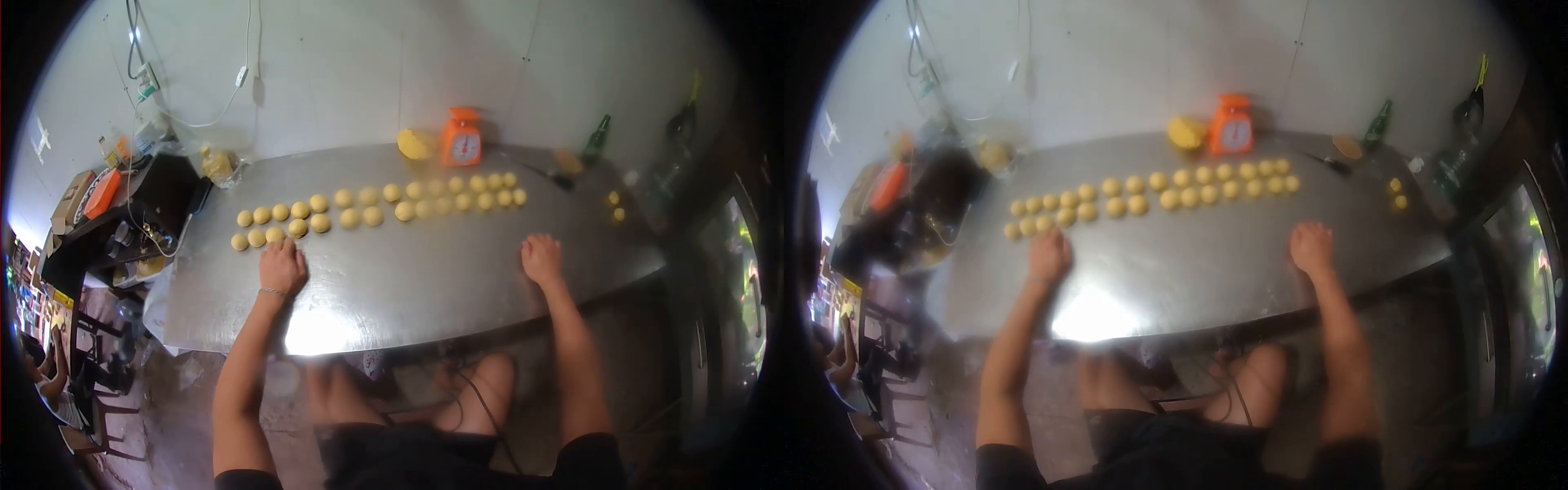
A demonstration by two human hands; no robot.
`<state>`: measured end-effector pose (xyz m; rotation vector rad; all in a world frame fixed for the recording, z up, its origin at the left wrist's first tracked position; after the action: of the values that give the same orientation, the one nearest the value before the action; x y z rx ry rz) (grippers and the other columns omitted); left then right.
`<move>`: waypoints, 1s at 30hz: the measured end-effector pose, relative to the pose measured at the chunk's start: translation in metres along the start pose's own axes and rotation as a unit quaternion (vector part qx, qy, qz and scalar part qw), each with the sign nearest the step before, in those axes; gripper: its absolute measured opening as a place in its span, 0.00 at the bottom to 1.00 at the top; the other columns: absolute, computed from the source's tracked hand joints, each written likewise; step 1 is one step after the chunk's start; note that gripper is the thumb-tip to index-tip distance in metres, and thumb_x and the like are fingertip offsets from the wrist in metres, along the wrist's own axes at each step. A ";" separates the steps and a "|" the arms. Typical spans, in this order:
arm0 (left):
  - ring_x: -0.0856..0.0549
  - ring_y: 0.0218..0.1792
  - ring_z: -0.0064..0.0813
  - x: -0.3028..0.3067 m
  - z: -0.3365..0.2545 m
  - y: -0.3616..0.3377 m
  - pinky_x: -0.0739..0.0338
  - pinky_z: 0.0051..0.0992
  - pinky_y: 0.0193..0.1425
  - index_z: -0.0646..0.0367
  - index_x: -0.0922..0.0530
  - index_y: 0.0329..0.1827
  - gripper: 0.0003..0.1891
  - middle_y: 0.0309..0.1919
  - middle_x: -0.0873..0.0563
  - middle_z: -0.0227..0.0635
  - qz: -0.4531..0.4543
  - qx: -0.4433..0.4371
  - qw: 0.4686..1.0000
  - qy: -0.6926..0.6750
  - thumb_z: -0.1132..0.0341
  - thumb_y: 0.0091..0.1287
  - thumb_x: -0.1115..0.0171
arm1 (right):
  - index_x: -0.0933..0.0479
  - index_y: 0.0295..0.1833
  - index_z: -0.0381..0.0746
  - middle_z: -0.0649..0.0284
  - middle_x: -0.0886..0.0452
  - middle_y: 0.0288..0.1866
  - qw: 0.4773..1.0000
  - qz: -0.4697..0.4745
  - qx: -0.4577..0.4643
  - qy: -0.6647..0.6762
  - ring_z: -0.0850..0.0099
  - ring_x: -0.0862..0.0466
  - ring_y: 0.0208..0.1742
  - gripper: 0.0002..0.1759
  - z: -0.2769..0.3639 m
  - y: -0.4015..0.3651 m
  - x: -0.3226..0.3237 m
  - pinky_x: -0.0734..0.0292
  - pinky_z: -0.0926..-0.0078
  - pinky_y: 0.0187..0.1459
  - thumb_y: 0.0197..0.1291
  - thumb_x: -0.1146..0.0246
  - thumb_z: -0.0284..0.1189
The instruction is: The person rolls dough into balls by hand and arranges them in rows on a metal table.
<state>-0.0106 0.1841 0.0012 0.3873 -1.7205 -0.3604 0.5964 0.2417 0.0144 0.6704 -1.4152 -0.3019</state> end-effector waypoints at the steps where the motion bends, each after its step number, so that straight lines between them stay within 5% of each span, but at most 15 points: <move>1: 0.15 0.52 0.49 0.003 0.011 -0.005 0.22 0.49 0.57 0.59 0.20 0.50 0.10 0.44 0.15 0.47 -0.004 0.005 1.000 0.001 0.63 0.73 0.39 | 0.21 0.39 0.41 0.53 0.16 0.40 1.000 0.020 -0.012 -0.005 0.47 0.18 0.49 0.07 -0.008 -0.005 0.006 0.27 0.43 0.52 0.68 0.37 0.32; 8: 0.22 0.47 0.55 0.047 0.020 -0.075 0.26 0.49 0.56 0.63 0.25 0.42 0.05 0.41 0.21 0.53 0.000 -0.041 0.992 -0.119 0.75 0.66 0.43 | 0.22 0.43 0.40 0.50 0.19 0.46 0.994 0.085 -0.022 0.060 0.44 0.21 0.51 0.05 0.008 -0.074 0.053 0.27 0.43 0.54 0.65 0.38 0.29; 11: 0.25 0.42 0.56 0.039 -0.012 -0.080 0.29 0.54 0.52 0.61 0.23 0.34 0.08 0.36 0.22 0.53 -0.002 -0.113 0.974 -0.195 0.68 0.54 0.39 | 0.21 0.40 0.40 0.49 0.20 0.43 0.992 0.084 0.005 0.092 0.45 0.21 0.49 0.04 0.050 -0.072 0.061 0.28 0.44 0.53 0.61 0.36 0.28; 12: 0.24 0.43 0.57 0.013 -0.015 -0.084 0.30 0.56 0.52 0.62 0.21 0.31 0.08 0.36 0.21 0.54 0.041 -0.111 0.985 -0.122 0.66 0.53 0.38 | 0.21 0.37 0.39 0.50 0.20 0.40 0.991 0.106 -0.007 0.077 0.45 0.21 0.46 0.04 0.056 -0.070 0.052 0.28 0.44 0.51 0.59 0.35 0.28; 14: 0.20 0.44 0.58 -0.006 -0.033 -0.069 0.27 0.60 0.52 0.63 0.19 0.30 0.09 0.36 0.18 0.57 0.092 -0.083 0.987 -0.103 0.64 0.57 0.38 | 0.20 0.33 0.36 0.46 0.17 0.37 0.988 0.076 0.001 0.132 0.42 0.19 0.44 0.06 0.073 -0.054 0.032 0.25 0.42 0.47 0.58 0.33 0.28; 15: 0.18 0.42 0.57 -0.010 -0.038 -0.060 0.24 0.59 0.53 0.63 0.18 0.29 0.11 0.34 0.17 0.55 0.014 -0.062 0.987 -0.147 0.63 0.60 0.38 | 0.20 0.33 0.37 0.48 0.17 0.36 0.985 0.104 0.012 0.136 0.43 0.19 0.45 0.08 0.074 -0.040 0.022 0.27 0.41 0.46 0.60 0.32 0.30; 19: 0.14 0.50 0.48 0.020 -0.044 -0.022 0.24 0.50 0.59 0.57 0.14 0.34 0.13 0.39 0.13 0.46 0.012 -0.049 0.994 -0.093 0.59 0.70 0.39 | 0.25 0.38 0.38 0.51 0.19 0.39 0.994 0.053 0.037 0.091 0.46 0.19 0.50 0.11 0.044 -0.005 -0.027 0.27 0.45 0.51 0.72 0.35 0.33; 26: 0.14 0.53 0.48 0.002 0.009 -0.024 0.22 0.50 0.58 0.56 0.14 0.40 0.12 0.40 0.12 0.45 -0.004 0.031 0.999 -0.033 0.59 0.73 0.39 | 0.24 0.40 0.35 0.48 0.19 0.39 0.999 0.040 0.016 -0.017 0.42 0.19 0.50 0.11 -0.044 -0.014 -0.043 0.26 0.46 0.49 0.74 0.37 0.32; 28: 0.15 0.50 0.51 0.014 0.027 -0.049 0.21 0.50 0.56 0.60 0.17 0.44 0.10 0.41 0.15 0.47 -0.015 0.031 0.997 -0.075 0.61 0.71 0.39 | 0.16 0.63 0.37 0.48 0.12 0.62 0.968 0.215 -0.068 -0.108 0.45 0.16 0.66 0.25 -0.006 -0.038 0.036 0.23 0.43 0.67 0.83 0.49 0.43; 30: 0.16 0.48 0.53 0.033 0.033 -0.078 0.22 0.50 0.56 0.62 0.19 0.45 0.10 0.42 0.16 0.49 -0.022 -0.001 0.996 -0.089 0.64 0.70 0.38 | 0.14 0.59 0.38 0.49 0.12 0.57 0.982 0.178 -0.049 -0.030 0.45 0.16 0.61 0.23 -0.026 -0.070 0.029 0.22 0.44 0.65 0.82 0.48 0.43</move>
<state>-0.0439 0.1008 -0.0105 0.4014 -1.8875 -0.4395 0.6401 0.1763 -0.0040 0.3196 -1.5372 -0.1089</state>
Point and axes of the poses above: each hand's wrist, its own y-axis towards the middle knuckle, its own x-axis out of the back of the hand, z = x × y, the point moved 5 cm from there along y, towards the middle knuckle
